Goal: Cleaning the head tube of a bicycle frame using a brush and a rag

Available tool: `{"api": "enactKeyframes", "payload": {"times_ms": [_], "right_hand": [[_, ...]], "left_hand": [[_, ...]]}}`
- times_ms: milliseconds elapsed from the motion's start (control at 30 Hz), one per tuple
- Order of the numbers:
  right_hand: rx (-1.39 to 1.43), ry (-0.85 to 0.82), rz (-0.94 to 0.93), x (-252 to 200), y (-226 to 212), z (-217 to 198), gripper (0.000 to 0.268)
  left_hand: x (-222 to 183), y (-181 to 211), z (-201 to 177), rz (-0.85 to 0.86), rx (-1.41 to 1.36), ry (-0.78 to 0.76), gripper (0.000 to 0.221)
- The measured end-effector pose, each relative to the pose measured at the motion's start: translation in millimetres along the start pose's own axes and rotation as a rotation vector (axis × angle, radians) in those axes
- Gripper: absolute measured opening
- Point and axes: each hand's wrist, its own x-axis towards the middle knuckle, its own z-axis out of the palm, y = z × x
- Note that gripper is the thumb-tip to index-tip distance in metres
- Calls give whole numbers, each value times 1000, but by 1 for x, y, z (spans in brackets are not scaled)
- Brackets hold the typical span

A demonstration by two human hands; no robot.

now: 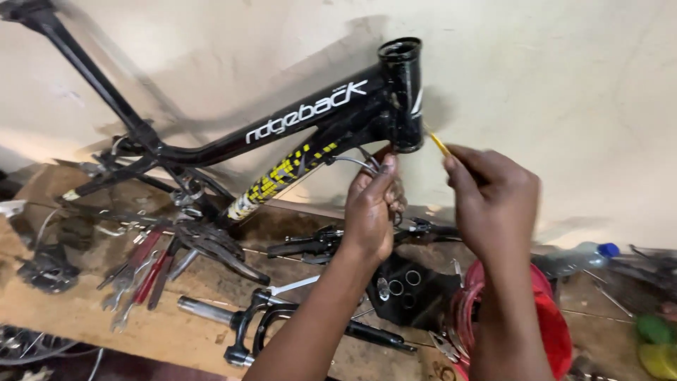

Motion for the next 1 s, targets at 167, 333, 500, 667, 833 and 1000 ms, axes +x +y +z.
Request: {"api": "enactKeyframes", "payload": {"times_ms": [167, 333, 500, 667, 833, 1000], "right_hand": [[107, -90, 132, 8, 14, 1, 18], [91, -23, 220, -6, 4, -13, 22], [12, 75, -220, 12, -7, -11, 27], [-46, 16, -334, 8, 0, 3, 27], [-172, 77, -335, 18, 4, -12, 12], [-569, -27, -608, 77, -12, -48, 31]], "left_hand": [[-2, 3, 3, 9, 8, -16, 25], [-6, 11, 3, -60, 43, -1, 16], [-2, 4, 1, -27, 16, -11, 21], [-2, 6, 1, -62, -16, -6, 7], [0, 6, -4, -88, -30, -33, 17], [-3, 10, 0, -94, -22, -62, 26]]}}
